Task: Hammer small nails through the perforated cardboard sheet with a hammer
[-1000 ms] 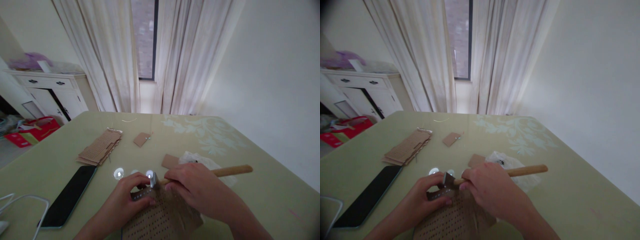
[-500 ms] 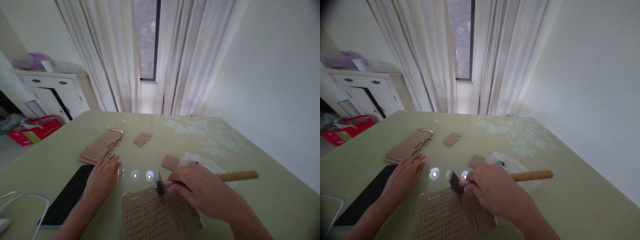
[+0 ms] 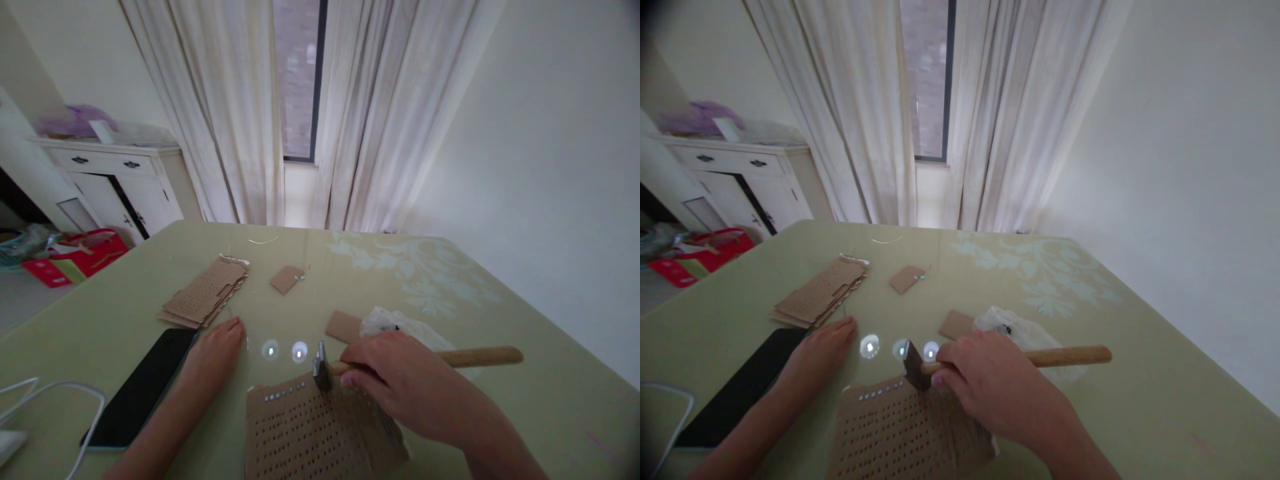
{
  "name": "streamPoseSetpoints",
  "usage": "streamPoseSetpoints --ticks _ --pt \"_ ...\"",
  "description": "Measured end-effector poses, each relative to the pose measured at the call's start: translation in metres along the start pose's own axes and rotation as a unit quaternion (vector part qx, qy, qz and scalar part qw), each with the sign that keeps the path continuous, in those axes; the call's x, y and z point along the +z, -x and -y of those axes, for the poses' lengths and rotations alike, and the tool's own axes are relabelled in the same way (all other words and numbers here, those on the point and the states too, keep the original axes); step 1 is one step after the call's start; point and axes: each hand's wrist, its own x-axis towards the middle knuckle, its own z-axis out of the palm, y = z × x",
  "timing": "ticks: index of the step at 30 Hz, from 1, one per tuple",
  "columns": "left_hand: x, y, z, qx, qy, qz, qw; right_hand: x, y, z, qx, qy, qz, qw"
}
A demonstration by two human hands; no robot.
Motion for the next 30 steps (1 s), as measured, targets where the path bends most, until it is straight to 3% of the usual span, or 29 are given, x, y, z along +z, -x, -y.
streamPoseSetpoints --ticks 8,16,24,30 --pt "0.016 0.006 -0.025 0.022 0.037 -0.012 0.999 -0.002 -0.001 0.001 0.005 0.001 0.004 1.000" --pt "0.015 0.004 -0.018 0.009 0.078 -0.043 0.996 -0.007 0.003 0.003 -0.012 0.014 -0.013 1.000" --pt "0.014 0.000 -0.016 0.015 0.105 -0.032 0.994 -0.007 0.008 -0.004 -0.011 0.036 -0.018 0.999" --pt "0.007 -0.001 -0.020 0.033 0.193 -0.070 0.978 -0.003 0.003 -0.005 0.004 0.054 -0.012 0.998"
